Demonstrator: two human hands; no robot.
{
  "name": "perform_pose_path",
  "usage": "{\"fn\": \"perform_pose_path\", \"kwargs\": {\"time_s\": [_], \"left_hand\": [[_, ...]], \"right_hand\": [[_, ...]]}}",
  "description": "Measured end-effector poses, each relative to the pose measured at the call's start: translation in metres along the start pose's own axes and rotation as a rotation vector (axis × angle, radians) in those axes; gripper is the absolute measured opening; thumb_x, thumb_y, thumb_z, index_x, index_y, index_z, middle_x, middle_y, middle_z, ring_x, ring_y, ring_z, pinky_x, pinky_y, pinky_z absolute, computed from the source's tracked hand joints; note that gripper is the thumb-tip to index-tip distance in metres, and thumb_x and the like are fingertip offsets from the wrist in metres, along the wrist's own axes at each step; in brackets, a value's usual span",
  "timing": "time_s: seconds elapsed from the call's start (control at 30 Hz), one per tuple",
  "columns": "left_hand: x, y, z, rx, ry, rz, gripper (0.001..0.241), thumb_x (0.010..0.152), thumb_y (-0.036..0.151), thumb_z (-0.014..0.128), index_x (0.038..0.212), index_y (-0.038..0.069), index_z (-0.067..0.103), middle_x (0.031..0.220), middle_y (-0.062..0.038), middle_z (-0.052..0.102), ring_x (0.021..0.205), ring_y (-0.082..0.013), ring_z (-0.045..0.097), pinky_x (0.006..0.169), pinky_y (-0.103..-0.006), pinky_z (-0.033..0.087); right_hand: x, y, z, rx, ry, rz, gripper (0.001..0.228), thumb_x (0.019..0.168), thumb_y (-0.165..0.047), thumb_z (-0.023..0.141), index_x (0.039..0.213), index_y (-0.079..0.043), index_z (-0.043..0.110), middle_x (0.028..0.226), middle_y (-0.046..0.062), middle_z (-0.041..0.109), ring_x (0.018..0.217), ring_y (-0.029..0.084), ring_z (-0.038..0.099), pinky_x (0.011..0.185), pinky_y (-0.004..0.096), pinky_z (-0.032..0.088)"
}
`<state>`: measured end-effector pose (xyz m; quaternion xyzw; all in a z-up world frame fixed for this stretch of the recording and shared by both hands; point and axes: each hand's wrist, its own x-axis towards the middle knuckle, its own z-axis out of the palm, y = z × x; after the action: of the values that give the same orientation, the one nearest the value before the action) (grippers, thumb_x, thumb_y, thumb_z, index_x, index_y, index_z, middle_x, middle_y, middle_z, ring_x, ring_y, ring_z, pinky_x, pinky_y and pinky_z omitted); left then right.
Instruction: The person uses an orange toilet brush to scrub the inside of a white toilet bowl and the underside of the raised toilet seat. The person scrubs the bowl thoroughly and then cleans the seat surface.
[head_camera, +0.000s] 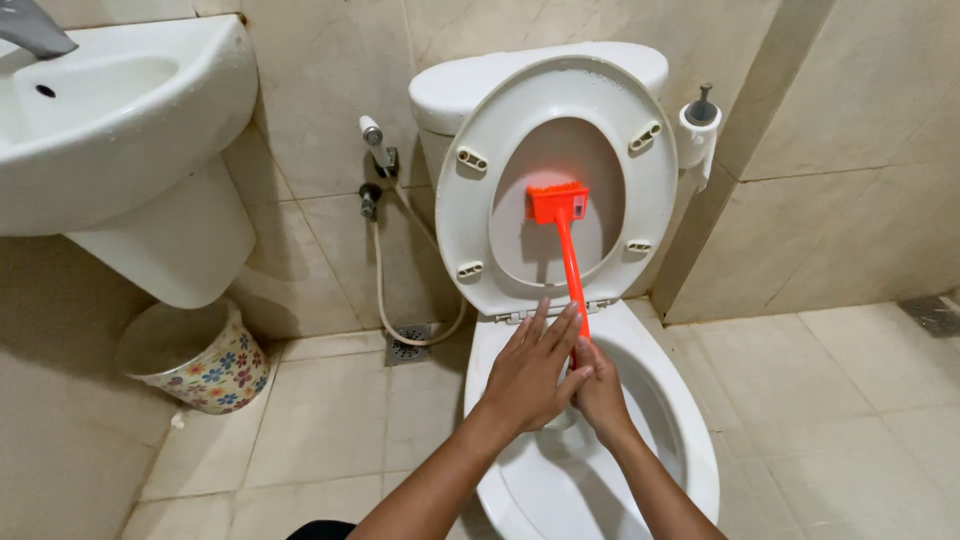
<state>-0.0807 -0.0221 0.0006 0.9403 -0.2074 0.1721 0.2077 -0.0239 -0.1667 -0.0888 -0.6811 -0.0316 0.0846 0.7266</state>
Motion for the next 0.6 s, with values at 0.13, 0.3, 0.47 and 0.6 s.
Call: {"fn": "perform_pose_path", "kwargs": {"time_s": [0.13, 0.3, 0.47, 0.6], "left_hand": [[0.014, -0.001, -0.015, 0.027, 0.029, 0.016, 0.07, 0.103, 0.046, 0.049, 0.158, 0.003, 0.038, 0.168, -0.011, 0.03, 0.158, -0.0368, 0.014, 0.124, -0.0504, 0.019], [0.01, 0.0, -0.017, -0.035, 0.027, -0.006, 0.072, 0.104, 0.046, 0.049, 0.156, -0.002, 0.037, 0.167, -0.017, 0.031, 0.159, -0.0388, 0.013, 0.125, -0.0508, 0.018], [0.002, -0.001, 0.008, -0.035, -0.113, -0.073, 0.077, 0.102, 0.047, 0.052, 0.154, -0.006, 0.032, 0.166, -0.02, 0.026, 0.157, -0.0418, 0.008, 0.123, -0.0508, 0.015], [0.016, -0.001, -0.011, -0.076, -0.006, -0.033, 0.075, 0.101, 0.045, 0.053, 0.156, -0.003, 0.034, 0.168, -0.02, 0.027, 0.157, -0.0415, 0.011, 0.123, -0.0517, 0.015]], "right_hand": [[0.0, -0.04, 0.014, 0.037, -0.012, -0.067, 0.046, 0.106, -0.047, 0.039, 0.116, -0.01, 0.064, 0.076, -0.006, 0.053, 0.06, 0.004, 0.045, 0.048, 0.023, 0.038], [0.01, -0.006, 0.013, 0.05, -0.07, -0.233, 0.044, 0.111, -0.039, 0.042, 0.123, -0.003, 0.064, 0.095, 0.001, 0.066, 0.081, 0.008, 0.057, 0.071, 0.026, 0.05], [-0.002, 0.012, 0.01, -0.068, -0.037, -0.151, 0.042, 0.105, -0.035, 0.044, 0.129, -0.004, 0.06, 0.112, 0.005, 0.071, 0.099, 0.012, 0.066, 0.086, 0.029, 0.055], [0.005, -0.031, 0.016, 0.122, -0.177, -0.334, 0.041, 0.102, -0.028, 0.051, 0.135, -0.004, 0.054, 0.125, 0.004, 0.065, 0.113, 0.011, 0.063, 0.097, 0.029, 0.052]]}}
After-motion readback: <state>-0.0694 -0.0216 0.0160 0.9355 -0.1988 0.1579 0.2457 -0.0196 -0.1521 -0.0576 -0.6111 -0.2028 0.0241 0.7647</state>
